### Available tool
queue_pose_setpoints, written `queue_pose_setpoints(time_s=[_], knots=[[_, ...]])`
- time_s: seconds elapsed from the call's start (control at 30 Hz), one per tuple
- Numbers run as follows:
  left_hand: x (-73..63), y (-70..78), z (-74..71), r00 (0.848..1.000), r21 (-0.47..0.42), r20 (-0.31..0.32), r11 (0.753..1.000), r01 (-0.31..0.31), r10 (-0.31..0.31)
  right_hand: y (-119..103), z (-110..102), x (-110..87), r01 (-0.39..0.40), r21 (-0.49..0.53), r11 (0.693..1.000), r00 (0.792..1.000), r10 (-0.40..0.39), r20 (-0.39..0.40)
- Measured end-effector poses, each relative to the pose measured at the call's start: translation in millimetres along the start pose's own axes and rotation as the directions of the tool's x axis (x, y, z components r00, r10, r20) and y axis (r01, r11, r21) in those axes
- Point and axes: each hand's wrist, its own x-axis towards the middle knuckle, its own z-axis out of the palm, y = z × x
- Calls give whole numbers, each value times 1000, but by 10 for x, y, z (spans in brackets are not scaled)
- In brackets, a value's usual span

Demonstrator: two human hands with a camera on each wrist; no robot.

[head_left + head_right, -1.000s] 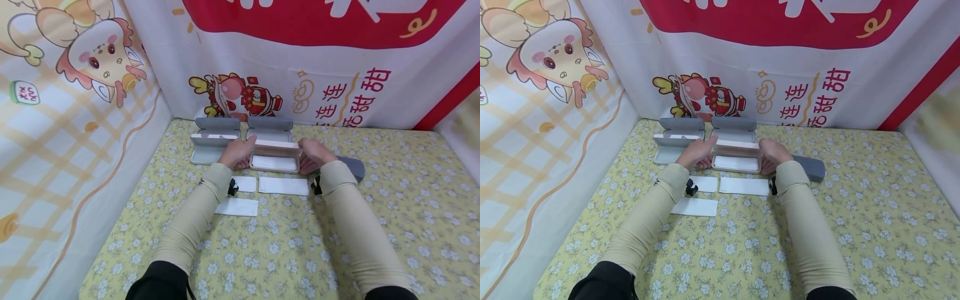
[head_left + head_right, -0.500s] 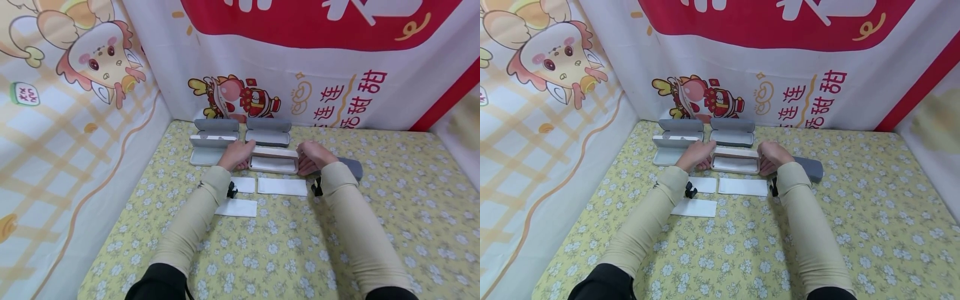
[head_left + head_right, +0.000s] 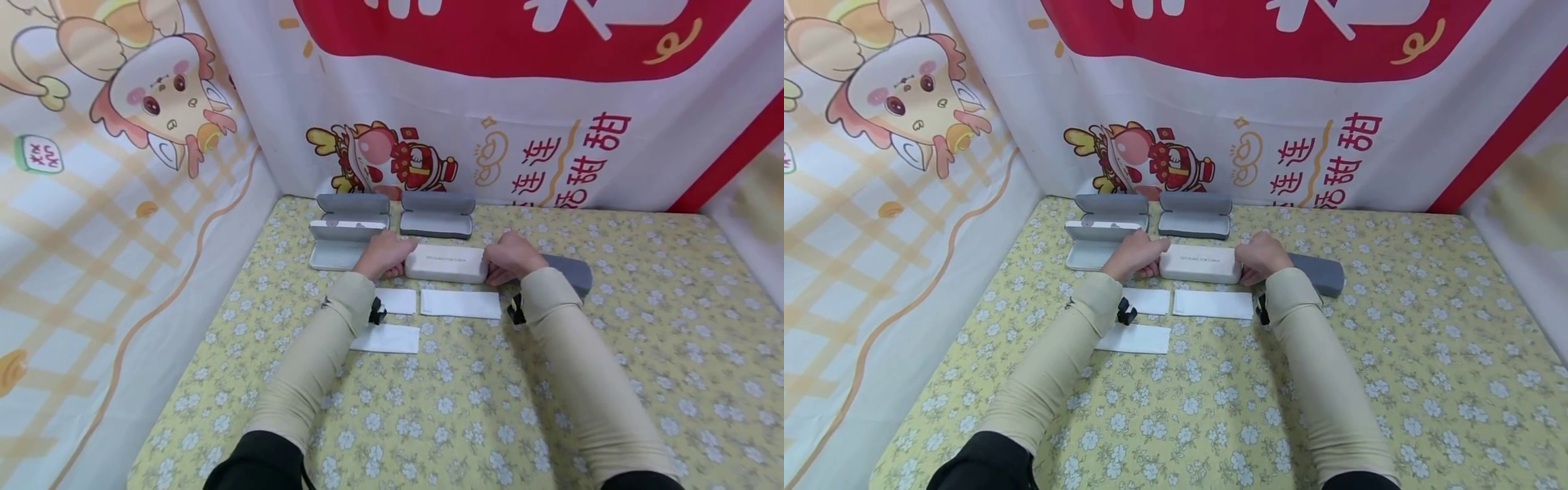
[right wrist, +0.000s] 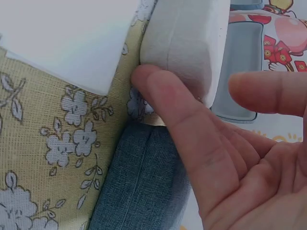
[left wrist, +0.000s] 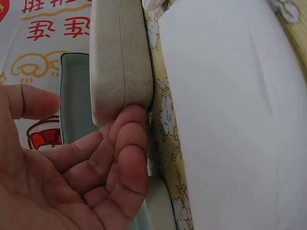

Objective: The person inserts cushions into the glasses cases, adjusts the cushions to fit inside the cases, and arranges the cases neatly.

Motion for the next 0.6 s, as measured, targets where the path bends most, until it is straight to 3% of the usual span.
queue_pose_setpoints(time_s=[0.6], knots=[[-97, -32, -77, 1000, -22, 3, 1000, -9, 9, -6, 29, -83, 20, -63, 998, 998, -24, -58]])
